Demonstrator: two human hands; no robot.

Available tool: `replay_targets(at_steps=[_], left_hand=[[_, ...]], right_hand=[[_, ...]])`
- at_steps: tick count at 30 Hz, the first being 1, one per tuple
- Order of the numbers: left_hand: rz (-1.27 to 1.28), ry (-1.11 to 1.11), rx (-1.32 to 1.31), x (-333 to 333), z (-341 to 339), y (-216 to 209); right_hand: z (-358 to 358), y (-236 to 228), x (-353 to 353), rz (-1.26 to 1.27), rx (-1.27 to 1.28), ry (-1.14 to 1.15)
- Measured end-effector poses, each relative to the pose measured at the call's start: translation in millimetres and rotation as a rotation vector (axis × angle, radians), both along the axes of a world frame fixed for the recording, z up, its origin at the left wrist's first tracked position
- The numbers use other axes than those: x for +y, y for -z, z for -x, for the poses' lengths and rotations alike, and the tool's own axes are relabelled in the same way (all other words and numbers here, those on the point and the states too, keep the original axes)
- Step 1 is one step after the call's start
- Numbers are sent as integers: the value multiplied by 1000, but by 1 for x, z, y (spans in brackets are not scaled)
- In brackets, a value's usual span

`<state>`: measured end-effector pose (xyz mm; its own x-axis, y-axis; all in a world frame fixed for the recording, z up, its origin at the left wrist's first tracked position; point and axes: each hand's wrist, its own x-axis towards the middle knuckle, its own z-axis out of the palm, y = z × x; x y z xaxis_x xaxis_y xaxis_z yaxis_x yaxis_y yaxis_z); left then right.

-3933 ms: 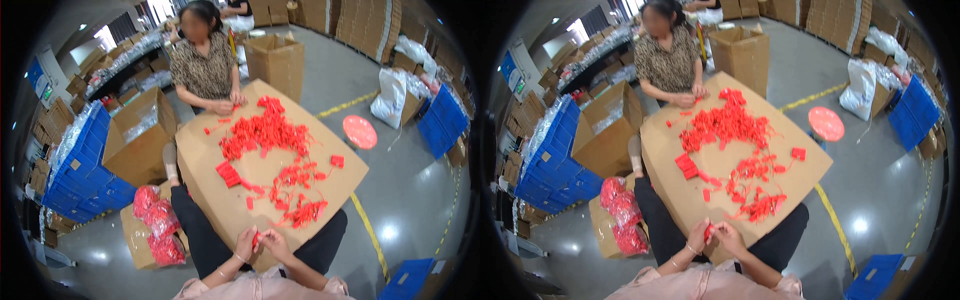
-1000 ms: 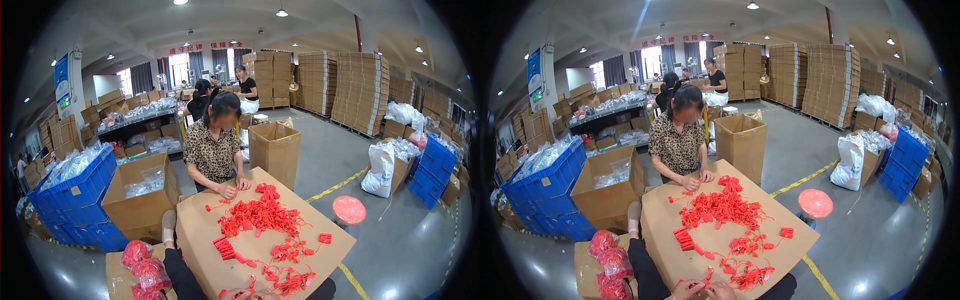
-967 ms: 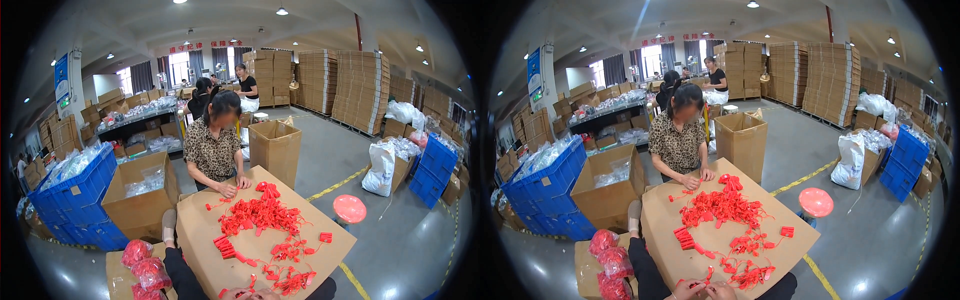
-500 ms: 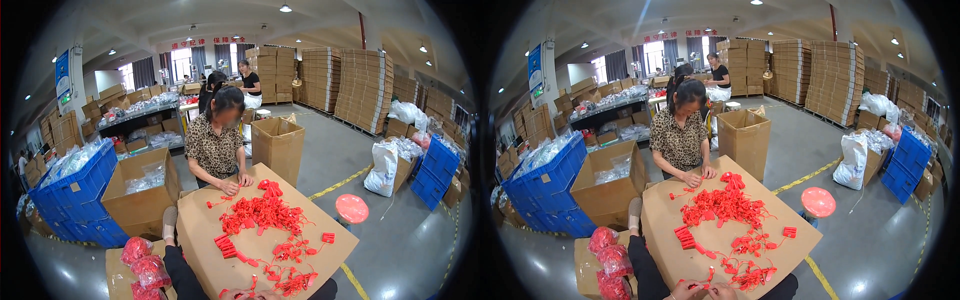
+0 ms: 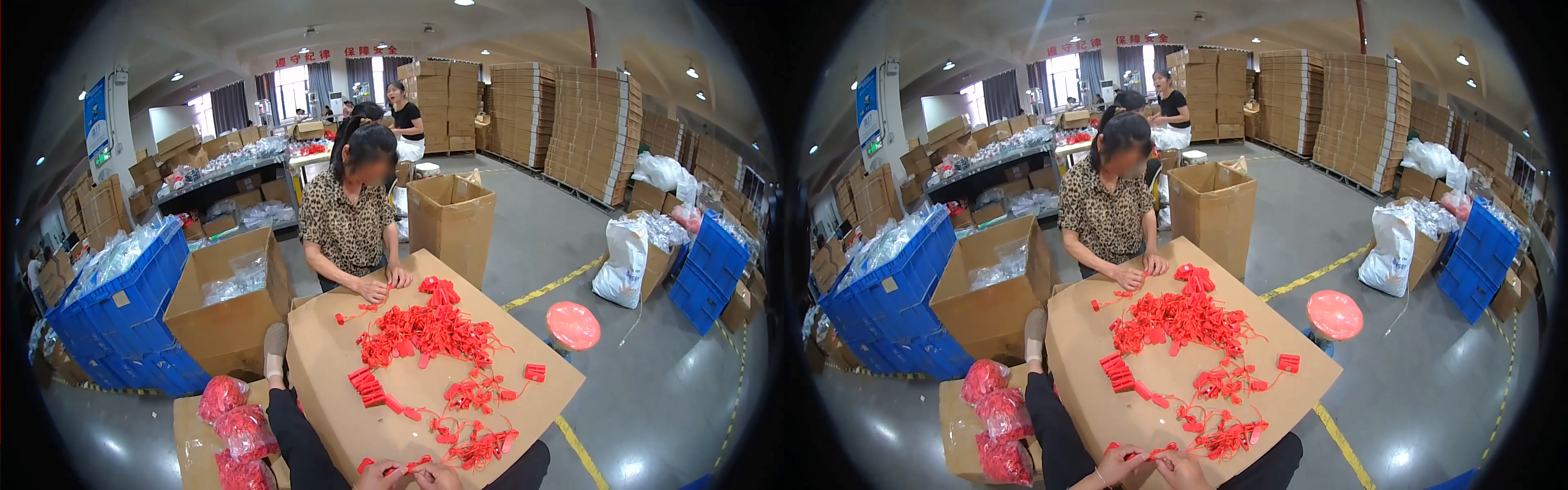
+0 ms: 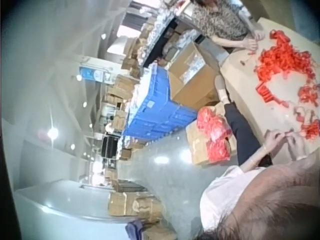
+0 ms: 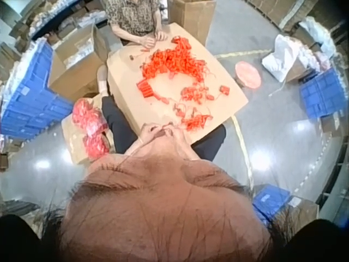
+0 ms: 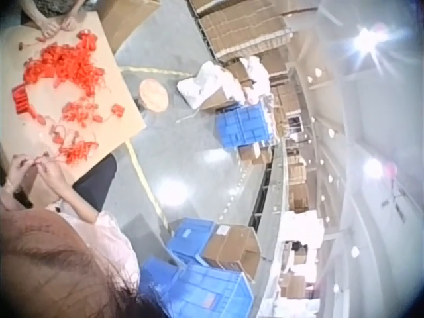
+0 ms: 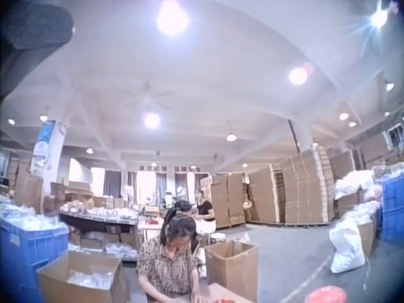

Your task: Tying red plastic tags with strings at a workspace in a warehouse.

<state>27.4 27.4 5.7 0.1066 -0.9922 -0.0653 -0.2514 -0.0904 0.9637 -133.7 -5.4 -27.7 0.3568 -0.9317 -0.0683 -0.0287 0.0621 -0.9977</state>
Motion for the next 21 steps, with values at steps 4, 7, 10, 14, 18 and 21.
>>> replay_targets(at_steps=[4,7,10,14,18,21], left_hand=[[-96,107,47,10,-1,5],[-155,79,82,15,-4,-2],[-207,8,139,5,-16,11],[-210,22,251,-18,-21,-32],[-181,0,320,-36,-21,-44],[-184,61,269,-37,-16,-44]], right_hand=[[-1,-25,8,416,209,4],[1,-24,6,480,174,-62],[15,-29,-8,358,401,-134],[19,-63,-30,409,318,-11],[18,-89,-49,455,370,-12],[17,-77,-50,585,362,-31]])
